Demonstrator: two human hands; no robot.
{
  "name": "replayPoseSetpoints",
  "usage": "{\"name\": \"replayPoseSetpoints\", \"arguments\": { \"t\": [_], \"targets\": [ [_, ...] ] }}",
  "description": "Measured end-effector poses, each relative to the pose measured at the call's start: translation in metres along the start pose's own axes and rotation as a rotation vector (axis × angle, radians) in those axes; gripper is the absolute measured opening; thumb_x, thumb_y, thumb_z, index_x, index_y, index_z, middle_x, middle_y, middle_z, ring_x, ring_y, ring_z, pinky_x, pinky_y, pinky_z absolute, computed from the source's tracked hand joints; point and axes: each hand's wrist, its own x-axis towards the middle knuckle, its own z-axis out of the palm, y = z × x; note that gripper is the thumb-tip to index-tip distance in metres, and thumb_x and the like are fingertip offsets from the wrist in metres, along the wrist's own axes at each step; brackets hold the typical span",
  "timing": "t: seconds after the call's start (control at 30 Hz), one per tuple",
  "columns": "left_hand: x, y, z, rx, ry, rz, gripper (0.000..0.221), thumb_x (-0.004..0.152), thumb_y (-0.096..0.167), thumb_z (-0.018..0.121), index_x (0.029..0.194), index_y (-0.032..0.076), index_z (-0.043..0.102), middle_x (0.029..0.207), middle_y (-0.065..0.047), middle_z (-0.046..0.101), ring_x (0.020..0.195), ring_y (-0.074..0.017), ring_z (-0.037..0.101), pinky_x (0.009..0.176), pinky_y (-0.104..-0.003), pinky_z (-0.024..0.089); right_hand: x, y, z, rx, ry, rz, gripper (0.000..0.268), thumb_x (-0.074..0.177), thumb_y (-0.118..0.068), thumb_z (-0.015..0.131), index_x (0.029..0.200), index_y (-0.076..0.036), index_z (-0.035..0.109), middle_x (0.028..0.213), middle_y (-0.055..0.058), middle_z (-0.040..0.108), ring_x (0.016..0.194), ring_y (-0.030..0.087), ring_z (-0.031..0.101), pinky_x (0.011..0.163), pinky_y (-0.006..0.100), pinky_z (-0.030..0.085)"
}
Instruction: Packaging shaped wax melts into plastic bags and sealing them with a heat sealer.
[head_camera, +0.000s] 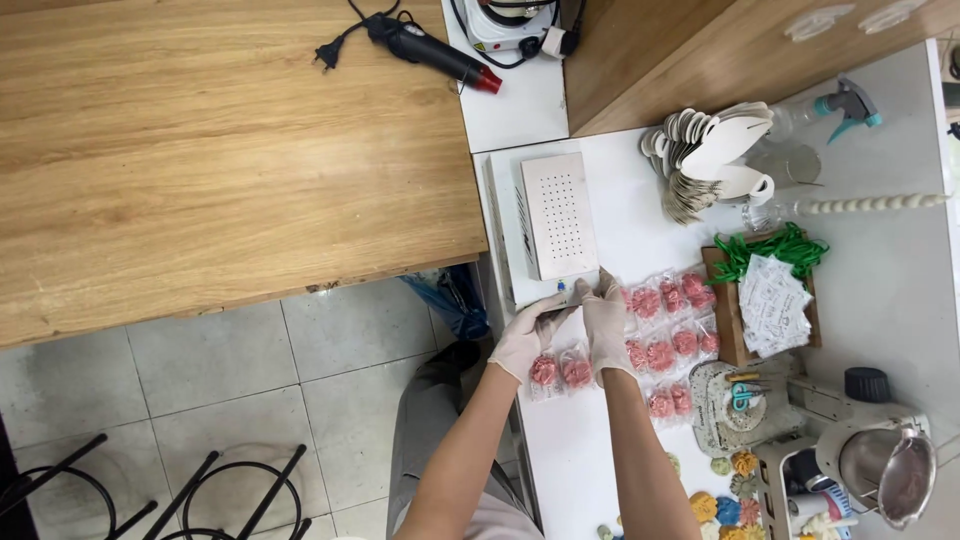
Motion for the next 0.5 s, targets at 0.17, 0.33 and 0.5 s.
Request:
{"name": "replayPoseSetpoints", "arguments": {
  "t": [0.17,0.33,0.5],
  "targets": [
    [0.007,0.015,0.008,0.008,-0.017,0.011,0.036,0.087,-0.015,0.066,0.122,-0.009,0.061,0.123,-0.022,0.066,0.115,-0.0344,0.068,0.1,-0.047,0.057,-0.01,-0.038,0.017,-0.028,0.037,0.006,0.043,0.097,-0.012,0.066,0.137,0.0,0.058,0.114,0.009,0.073,0.1,0.014,0.067,0.088,0.028,0.053],
    [0.036,0.03,-0.018,0.037,0.053,-0.019,0.035,0.09,-0.014,0.065,0.124,-0.014,0.057,0.125,-0.026,0.064,0.117,-0.037,0.066,0.1,-0.049,0.053,0.0,-0.041,0.027,-0.027,0.087,-0.011,0.048,0.095,-0.012,0.068,0.14,0.0,0.057,0.116,0.011,0.072,0.104,0.016,0.068,0.091,0.029,0.054],
    [0.029,0.045,-0.026,0.055,-0.011,-0.079,0.023,0.091,-0.01,0.06,0.113,-0.011,0.061,0.123,-0.027,0.066,0.118,-0.0393,0.066,0.106,-0.051,0.055,0.002,-0.029,0.0,0.071,-0.101,-0.011,0.056,0.103,-0.032,0.059,0.151,-0.004,0.046,0.143,0.016,0.059,0.133,0.022,0.054,0.111,0.032,0.04]
  ]
}}
